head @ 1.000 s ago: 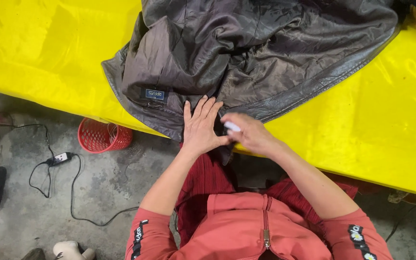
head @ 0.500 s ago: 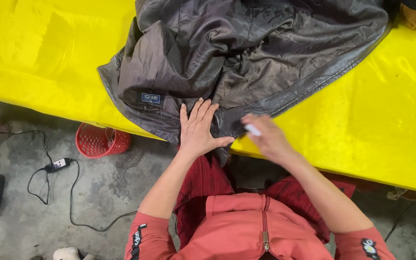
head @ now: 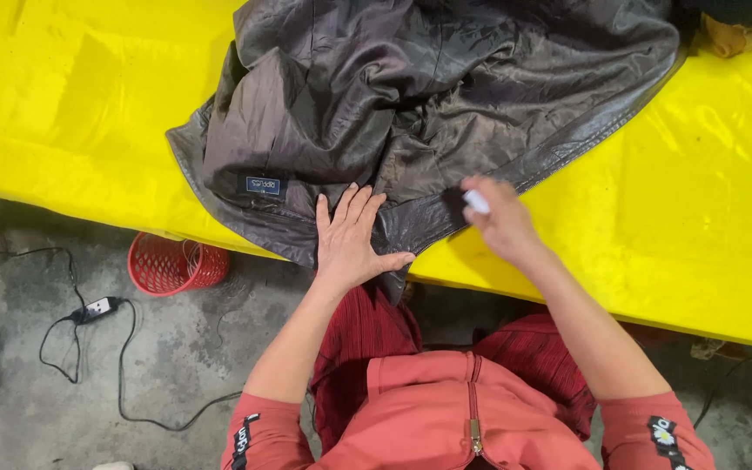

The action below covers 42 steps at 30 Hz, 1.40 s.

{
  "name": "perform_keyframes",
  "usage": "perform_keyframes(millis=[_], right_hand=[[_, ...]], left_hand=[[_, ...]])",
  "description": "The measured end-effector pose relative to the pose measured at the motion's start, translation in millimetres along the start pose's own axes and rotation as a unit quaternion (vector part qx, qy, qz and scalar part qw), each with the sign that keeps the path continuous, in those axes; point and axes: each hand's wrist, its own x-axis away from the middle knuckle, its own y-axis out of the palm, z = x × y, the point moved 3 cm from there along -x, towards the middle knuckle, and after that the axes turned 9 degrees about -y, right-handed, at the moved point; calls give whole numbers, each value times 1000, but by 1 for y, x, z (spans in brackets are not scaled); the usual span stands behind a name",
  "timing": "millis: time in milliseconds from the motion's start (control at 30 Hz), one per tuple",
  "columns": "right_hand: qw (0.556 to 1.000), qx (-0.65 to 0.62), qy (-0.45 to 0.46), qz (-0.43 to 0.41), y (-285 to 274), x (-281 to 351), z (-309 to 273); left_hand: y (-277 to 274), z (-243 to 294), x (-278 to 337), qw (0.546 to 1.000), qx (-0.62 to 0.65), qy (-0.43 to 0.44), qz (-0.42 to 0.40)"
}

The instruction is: Detailing the pockets and seams of a leather jacket by applying a liquid treatment and drying it with a hair dryer.

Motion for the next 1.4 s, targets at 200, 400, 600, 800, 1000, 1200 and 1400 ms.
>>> perform_keyframes(millis=[200,400,600,800,1000,1200,1400], right_hand=[[995,-95,-27,-25,-17,-4,-35],[989,-75,91,91,-59,-4,-19],[981,183,68,16,-52,2,43],[973,218,54,55,-62,-14,39],[990,98,77,64,-66,-23,-19],[999,10,-37,6,-36,-9,-1],[995,48,-36,75,-42,-2,13]], left_hand=[[0,-1,-1,1000,4,1,-4],[2,-3,-1,1000,6,-1,0],[6,-5,-1,1000,14,5,12],[5,-5,-1,1000,7,5,13],[3,-4,-2,1000,5,2,8],[4,-5,-1,1000,-1,7,3],[0,-2,0,1000,1,6,-3]])
